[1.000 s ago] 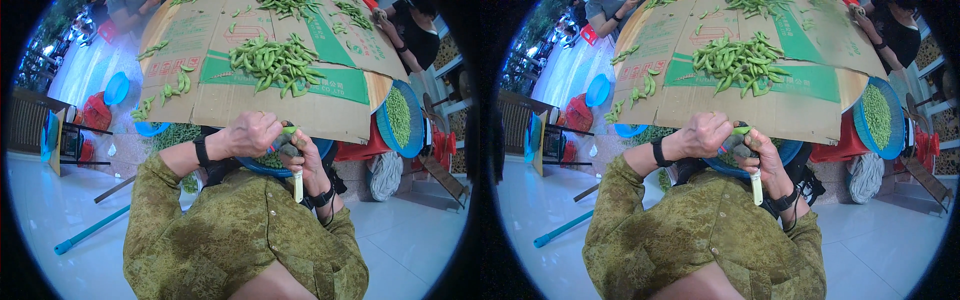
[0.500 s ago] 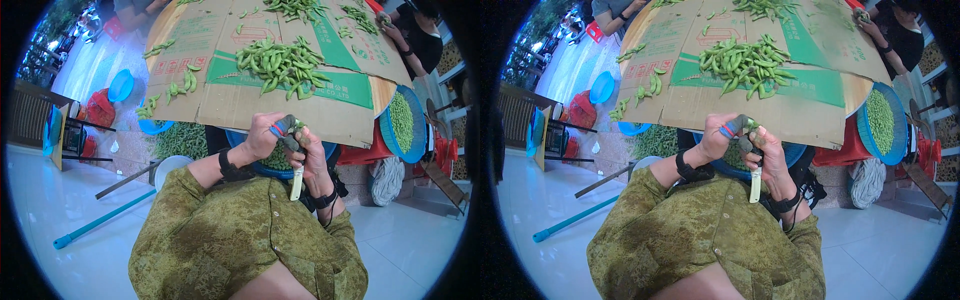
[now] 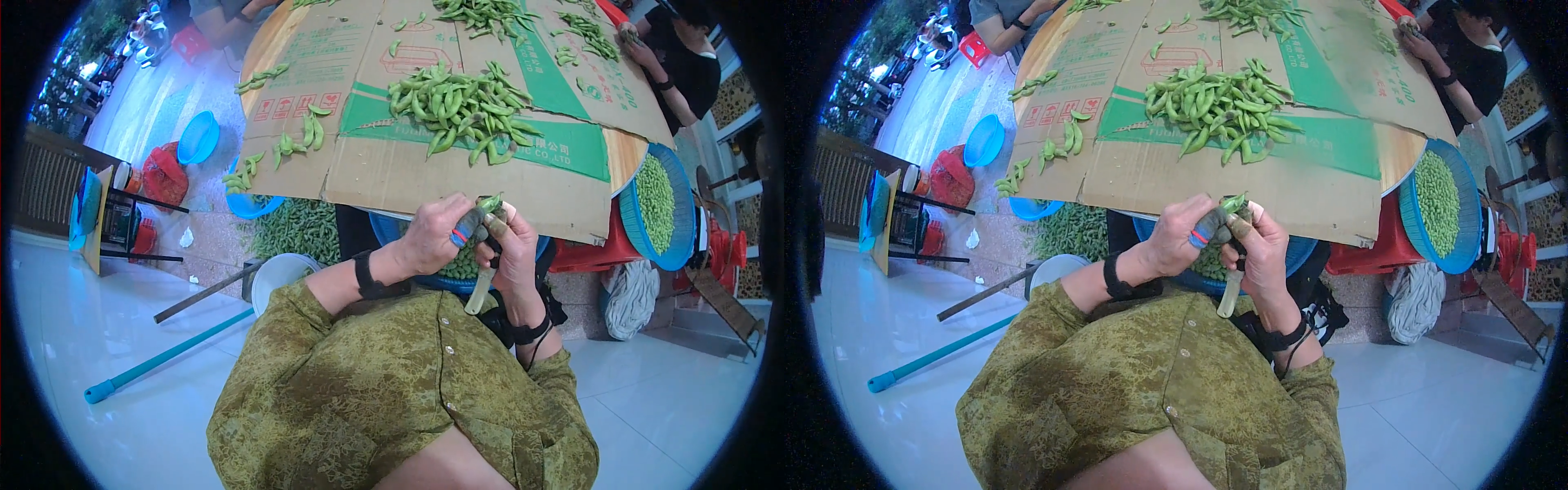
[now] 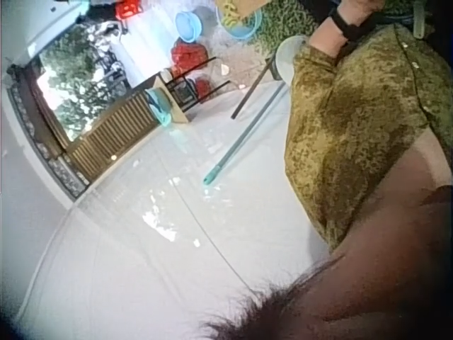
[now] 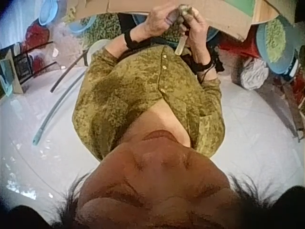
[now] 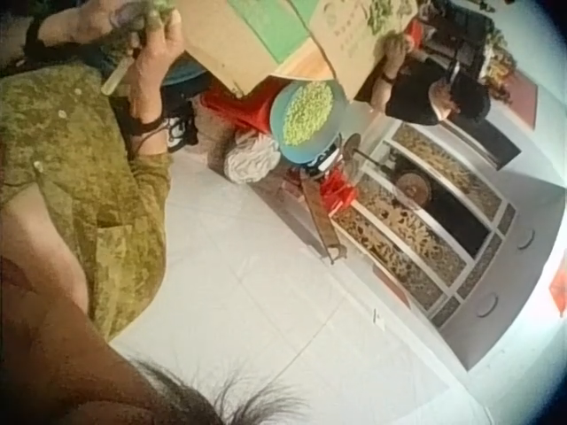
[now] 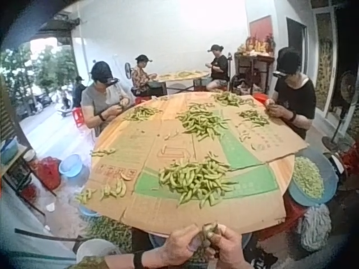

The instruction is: Manually removing green beans from their pods using a thumb-mounted knife and collecting them in a basin.

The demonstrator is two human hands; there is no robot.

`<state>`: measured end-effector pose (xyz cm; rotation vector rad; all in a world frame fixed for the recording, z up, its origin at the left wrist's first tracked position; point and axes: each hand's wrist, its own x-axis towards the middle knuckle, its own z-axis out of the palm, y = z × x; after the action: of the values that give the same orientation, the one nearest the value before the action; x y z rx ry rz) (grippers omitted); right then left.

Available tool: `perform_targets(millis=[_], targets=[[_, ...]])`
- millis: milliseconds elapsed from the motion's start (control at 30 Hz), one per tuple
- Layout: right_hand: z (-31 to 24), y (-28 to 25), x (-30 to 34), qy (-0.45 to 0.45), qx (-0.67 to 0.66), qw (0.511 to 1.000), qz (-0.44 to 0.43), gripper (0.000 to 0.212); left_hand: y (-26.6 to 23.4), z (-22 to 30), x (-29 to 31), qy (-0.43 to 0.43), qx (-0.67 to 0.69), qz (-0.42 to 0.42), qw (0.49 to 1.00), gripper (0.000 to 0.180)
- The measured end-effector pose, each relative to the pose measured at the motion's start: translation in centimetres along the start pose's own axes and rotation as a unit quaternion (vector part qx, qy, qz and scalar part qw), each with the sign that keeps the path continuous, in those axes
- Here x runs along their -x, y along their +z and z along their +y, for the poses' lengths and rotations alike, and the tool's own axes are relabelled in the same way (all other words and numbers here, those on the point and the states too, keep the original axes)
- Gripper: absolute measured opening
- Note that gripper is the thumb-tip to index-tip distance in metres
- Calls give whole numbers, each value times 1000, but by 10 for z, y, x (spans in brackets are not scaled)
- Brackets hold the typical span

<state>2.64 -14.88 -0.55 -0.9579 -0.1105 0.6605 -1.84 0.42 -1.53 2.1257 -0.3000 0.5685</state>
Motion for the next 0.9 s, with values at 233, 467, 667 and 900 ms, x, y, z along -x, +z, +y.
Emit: perform_targets(millis=[233, 467, 667, 900], targets=[[5, -12, 1, -33, 104, 994, 12, 14, -19, 0, -1, 46, -14, -127, 991, 29], [8, -8, -1, -83, 168, 982, 21, 9, -20, 6, -2, 5, 18, -103, 994, 34], [0, -7, 0, -35, 192, 981, 0, 9, -22, 10, -1, -41, 30, -78, 996, 22], [-1, -9, 0, -37, 240, 970, -16, 11, -24, 10, 2, -38, 28, -96, 994, 17]])
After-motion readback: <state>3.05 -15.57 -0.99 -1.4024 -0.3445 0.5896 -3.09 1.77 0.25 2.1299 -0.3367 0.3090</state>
